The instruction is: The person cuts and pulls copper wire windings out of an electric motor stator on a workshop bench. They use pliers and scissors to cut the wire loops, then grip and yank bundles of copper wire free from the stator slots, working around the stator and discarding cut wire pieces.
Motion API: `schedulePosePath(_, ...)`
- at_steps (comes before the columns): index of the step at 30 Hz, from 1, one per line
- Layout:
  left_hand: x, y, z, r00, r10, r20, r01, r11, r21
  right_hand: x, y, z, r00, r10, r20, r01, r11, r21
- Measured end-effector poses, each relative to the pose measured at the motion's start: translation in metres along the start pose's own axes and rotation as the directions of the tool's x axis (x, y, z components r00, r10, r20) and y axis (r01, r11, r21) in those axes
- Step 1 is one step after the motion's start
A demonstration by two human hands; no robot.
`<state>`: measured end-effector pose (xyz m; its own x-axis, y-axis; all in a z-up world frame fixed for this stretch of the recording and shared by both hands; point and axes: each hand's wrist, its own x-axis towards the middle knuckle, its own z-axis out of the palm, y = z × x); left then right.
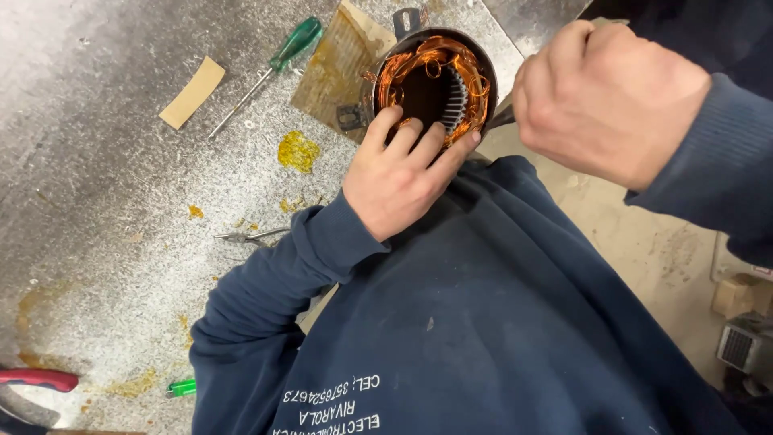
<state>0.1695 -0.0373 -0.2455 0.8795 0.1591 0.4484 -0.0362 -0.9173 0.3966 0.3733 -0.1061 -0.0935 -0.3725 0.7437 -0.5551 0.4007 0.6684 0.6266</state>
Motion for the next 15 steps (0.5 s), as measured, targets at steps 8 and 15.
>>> schedulePosePath(8,-0.005,-0.001,0.006,1.000,0.007,-0.017,-0.006,0.999,0.054,0.007,-0.014,-0.005,0.995,0.012,0.096,-0.008,0.999,-0.044)
schedulePosePath(15,-0.008,-0.002,0.009,0.999,0.002,-0.050,-0.001,1.000,0.023,0.009,-0.027,0.001,0.991,0.025,0.130,-0.026,1.000,0.001)
